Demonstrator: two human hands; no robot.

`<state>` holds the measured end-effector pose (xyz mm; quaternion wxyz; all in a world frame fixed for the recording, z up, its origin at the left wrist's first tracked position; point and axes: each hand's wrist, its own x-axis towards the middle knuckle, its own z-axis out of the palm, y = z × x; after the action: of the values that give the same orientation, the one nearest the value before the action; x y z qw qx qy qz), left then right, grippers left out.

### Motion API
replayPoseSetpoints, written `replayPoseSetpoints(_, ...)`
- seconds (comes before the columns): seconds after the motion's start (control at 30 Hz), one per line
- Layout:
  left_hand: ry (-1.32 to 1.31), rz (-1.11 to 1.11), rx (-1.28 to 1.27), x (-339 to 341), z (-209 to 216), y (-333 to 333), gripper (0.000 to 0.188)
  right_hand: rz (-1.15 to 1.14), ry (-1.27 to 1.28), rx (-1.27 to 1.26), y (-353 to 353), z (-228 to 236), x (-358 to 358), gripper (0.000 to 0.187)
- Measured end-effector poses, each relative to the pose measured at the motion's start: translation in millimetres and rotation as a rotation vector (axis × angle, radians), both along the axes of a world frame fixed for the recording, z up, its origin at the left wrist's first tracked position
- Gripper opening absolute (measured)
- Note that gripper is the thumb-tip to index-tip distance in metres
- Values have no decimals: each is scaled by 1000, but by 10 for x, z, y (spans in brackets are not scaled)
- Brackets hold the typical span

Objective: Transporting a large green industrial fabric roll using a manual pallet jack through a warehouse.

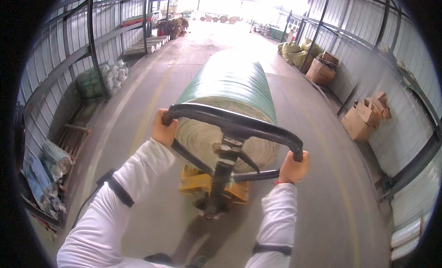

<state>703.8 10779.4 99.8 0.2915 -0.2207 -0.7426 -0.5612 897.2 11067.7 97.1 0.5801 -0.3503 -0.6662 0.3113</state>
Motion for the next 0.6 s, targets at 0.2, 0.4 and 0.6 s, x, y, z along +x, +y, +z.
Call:
replayPoseSetpoints(0.2,-1,85,68,-1087,167,809,23,117,42,29,915,40,-1168,12)
replayPoseSetpoints(0.4,-28,69,103,-2234,227,1461,24,235,69,8,1429,138,-2251,10)
replayPoseSetpoints(0.6,-55,-33,16,-3165,175,2280,22,212,100,-112,2220,146,-3215,10)
